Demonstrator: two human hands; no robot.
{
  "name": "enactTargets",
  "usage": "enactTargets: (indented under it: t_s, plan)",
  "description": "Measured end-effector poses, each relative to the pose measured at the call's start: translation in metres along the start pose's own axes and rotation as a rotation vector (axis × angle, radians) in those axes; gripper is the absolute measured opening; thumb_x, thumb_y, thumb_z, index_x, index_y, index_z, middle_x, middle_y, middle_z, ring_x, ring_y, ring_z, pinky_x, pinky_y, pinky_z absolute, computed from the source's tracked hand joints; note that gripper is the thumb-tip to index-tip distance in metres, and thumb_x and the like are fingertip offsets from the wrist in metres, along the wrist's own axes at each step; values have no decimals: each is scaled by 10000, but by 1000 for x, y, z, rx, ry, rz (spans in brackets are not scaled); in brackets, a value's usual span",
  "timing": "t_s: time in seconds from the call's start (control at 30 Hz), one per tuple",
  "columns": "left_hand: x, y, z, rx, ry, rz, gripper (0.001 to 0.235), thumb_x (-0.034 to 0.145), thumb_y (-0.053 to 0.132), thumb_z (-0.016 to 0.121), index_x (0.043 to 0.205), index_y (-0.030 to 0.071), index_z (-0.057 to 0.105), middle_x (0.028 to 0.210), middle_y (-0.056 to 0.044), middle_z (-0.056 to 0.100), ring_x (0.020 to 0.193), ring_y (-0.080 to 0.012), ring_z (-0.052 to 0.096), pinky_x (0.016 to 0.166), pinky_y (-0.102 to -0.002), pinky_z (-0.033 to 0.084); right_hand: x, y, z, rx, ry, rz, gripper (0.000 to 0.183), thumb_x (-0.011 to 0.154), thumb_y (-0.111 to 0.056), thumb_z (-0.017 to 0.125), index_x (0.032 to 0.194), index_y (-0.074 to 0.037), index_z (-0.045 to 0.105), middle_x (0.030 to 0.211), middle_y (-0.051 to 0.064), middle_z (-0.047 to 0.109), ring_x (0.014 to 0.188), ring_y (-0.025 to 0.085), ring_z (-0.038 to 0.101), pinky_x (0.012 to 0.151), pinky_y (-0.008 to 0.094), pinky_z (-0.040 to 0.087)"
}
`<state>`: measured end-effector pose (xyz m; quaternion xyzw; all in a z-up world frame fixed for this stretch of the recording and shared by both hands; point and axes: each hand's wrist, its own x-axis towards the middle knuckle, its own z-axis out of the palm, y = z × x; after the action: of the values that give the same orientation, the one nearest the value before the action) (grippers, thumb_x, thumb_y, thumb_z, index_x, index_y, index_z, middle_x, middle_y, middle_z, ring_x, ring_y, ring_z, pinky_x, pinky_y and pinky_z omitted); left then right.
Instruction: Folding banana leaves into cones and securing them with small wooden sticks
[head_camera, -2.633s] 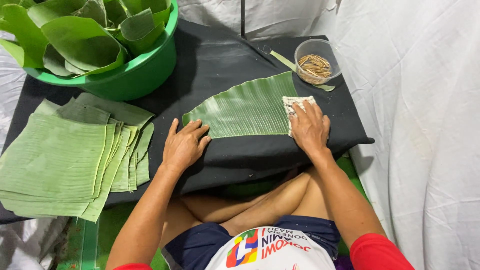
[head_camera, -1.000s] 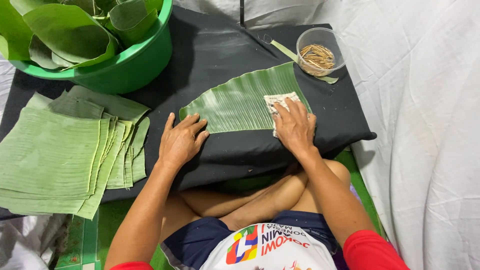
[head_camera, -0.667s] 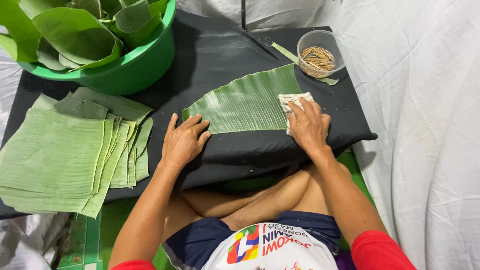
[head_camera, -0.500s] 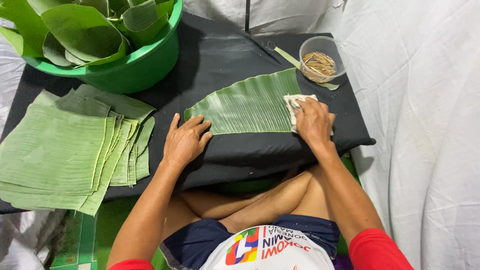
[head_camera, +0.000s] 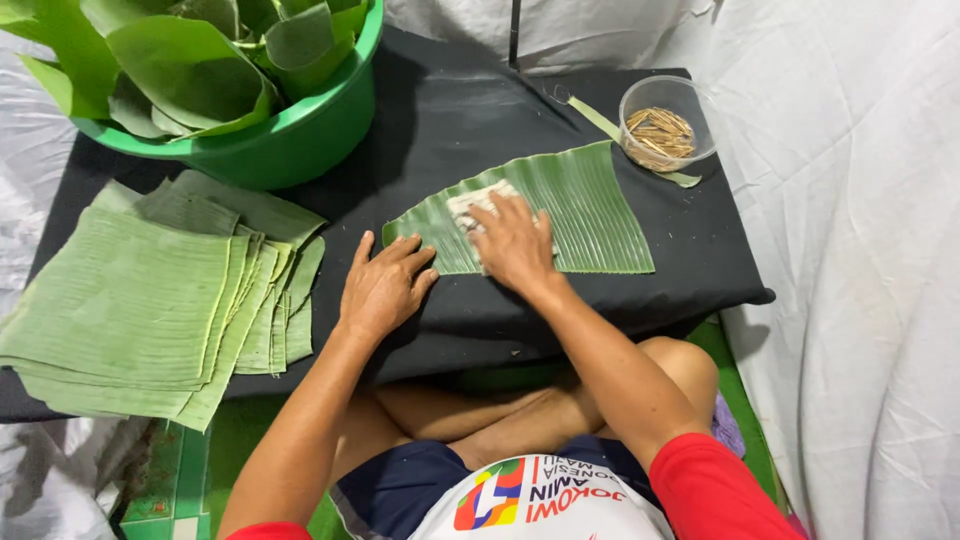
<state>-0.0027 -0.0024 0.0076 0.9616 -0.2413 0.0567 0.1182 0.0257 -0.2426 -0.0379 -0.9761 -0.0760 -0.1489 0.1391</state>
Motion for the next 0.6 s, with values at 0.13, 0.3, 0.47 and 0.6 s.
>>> enactTargets:
  t_s: [0.13,0.3,0.47,0.6]
  plan:
    - [2,0,0,-4,-13,-11,384,971,430,629,1320,289,701,1404,-26,659,1324,-254,598,1242,-594,205,-2,54,-9,-67,50,68,322,986,-383,631,1298,-315,667,1401,64,596,1346,286,478,954,697,431]
    - [13,-1,-3,56,-67,-32,402,925,465,668,1298,324,709,1368,16,681,1294,-234,624,1221,-650,178,-7,112,-35,-89,20,186,303,1013,-365,628,1303,-293,679,1418,82,599,1368,290,462,973,672,411]
    - [53,2,-14,173,-316,-12,483,827,477,768,1286,348,691,1365,4,659,1305,-262,600,1159,-642,252,-17,137,-39,-176,129,154,337,975,-398,647,1297,-304,675,1382,42,606,1331,272,497,926,606,462]
    - [81,-5,-3,22,-448,-8,775,685,377,907,1405,344,621,1603,-99,416,1381,-409,519,1064,-589,483,-9,157,-22,-156,123,178,316,935,-425,656,1241,-352,687,1335,0,621,1291,259,524,889,600,481]
